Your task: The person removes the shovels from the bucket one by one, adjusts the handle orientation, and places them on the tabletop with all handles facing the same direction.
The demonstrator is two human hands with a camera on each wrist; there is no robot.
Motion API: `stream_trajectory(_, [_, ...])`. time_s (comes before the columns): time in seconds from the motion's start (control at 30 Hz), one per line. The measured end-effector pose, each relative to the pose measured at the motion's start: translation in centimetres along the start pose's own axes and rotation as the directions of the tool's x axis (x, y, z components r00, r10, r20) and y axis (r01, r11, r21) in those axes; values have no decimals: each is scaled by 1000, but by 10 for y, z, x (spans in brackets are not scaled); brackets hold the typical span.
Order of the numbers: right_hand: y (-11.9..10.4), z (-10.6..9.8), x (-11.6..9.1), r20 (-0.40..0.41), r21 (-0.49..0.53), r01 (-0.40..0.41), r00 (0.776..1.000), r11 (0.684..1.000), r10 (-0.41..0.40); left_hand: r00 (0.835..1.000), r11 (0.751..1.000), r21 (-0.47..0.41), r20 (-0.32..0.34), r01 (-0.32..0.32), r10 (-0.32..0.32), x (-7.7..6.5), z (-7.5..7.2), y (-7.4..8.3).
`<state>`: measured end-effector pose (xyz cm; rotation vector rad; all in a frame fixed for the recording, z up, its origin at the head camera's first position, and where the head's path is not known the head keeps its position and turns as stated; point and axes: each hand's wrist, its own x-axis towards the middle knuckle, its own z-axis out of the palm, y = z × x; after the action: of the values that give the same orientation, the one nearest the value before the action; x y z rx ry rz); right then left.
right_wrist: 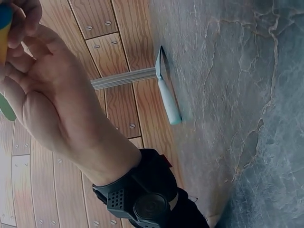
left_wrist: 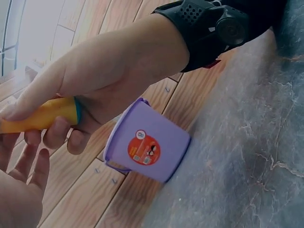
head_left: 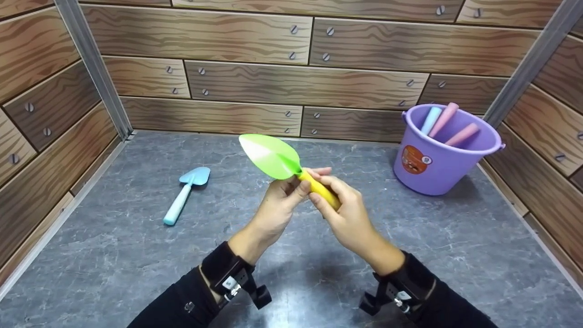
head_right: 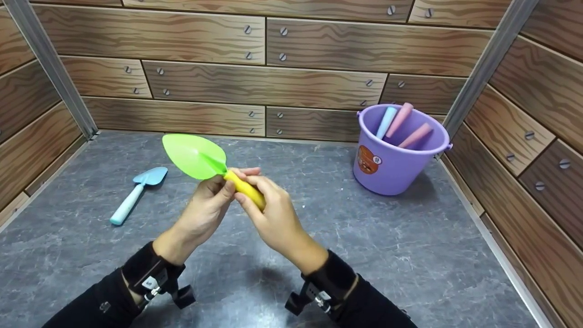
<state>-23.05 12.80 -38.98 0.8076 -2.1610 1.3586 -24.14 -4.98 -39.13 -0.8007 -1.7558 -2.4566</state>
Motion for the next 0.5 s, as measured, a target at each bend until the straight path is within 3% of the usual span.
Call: stream_trajectory(0.5, [4, 1, 0, 49, 32, -9, 999, 999, 8, 994, 994, -56, -69, -92, 88, -1, -5, 10])
